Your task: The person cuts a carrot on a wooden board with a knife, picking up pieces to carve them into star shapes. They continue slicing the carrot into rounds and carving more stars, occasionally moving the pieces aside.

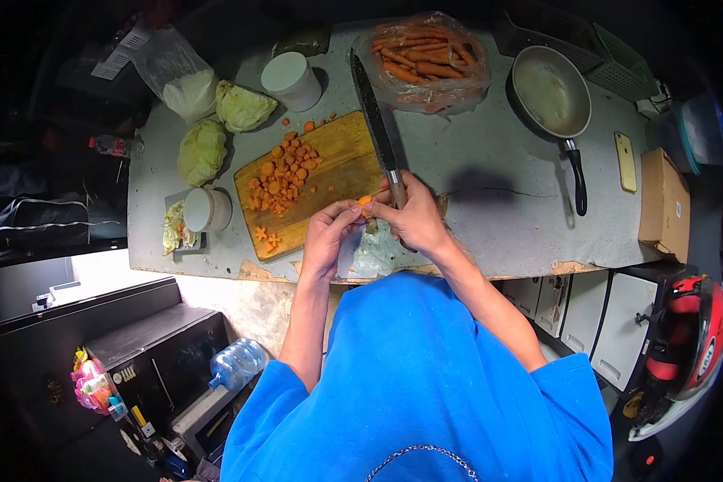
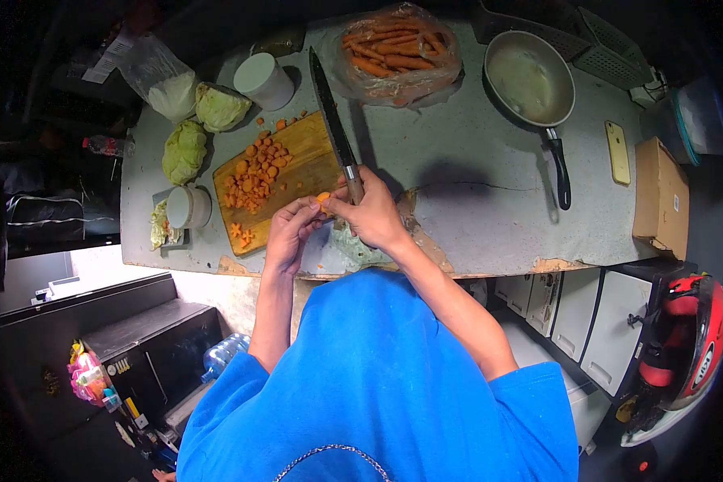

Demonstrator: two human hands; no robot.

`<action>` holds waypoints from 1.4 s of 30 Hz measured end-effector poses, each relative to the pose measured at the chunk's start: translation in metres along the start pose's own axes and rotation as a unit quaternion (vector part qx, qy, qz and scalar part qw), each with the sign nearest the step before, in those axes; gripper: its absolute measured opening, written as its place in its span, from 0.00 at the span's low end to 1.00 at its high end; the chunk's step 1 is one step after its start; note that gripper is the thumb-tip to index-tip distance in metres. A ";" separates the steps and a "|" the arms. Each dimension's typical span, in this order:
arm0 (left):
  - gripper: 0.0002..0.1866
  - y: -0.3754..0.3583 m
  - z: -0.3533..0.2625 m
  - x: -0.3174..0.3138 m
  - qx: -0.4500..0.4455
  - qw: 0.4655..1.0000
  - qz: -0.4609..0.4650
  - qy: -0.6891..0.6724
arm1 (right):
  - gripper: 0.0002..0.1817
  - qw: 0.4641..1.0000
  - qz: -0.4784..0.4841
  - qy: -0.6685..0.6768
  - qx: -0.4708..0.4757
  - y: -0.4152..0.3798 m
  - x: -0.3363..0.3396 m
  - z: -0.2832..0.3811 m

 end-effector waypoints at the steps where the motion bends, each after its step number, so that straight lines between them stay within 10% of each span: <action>1: 0.11 0.000 0.000 -0.001 -0.003 1.000 0.003 0.013 | 0.22 0.999 -0.007 -0.010 0.032 0.000 0.001 0.004; 15: 0.13 0.000 0.004 -0.017 0.013 0.991 0.047 -0.126 | 0.23 0.996 0.026 0.085 0.007 -0.002 0.005 0.009; 19: 0.12 0.004 -0.028 0.036 -0.077 0.985 -0.112 0.108 | 0.25 1.000 -0.016 -0.008 -0.014 0.003 0.012 0.012; 25: 0.14 0.004 -0.050 0.047 -0.104 0.842 -0.186 0.496 | 0.29 0.974 -0.025 -0.218 0.060 0.054 -0.020 -0.001; 35: 0.18 -0.012 -0.048 0.029 -0.250 0.812 -0.196 0.490 | 0.22 0.950 -0.100 -0.273 0.115 0.014 0.035 0.008; 38: 0.17 -0.011 -0.054 0.003 -0.317 0.705 -0.190 0.605 | 0.21 0.960 -0.060 -0.272 -0.007 -0.024 0.054 0.007; 42: 0.18 0.005 -0.043 0.006 -0.298 0.721 -0.171 0.601 | 0.24 0.948 -0.020 -0.317 -0.016 -0.076 0.058 0.008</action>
Point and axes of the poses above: each hand's wrist, its own y-axis towards the middle knuckle, its own x-axis out of the back of the hand, z = x × y, the point moved 10 cm from there along y, towards the middle knuckle, and after that the axes turned 2 degrees about z, right-handed, at the moved point
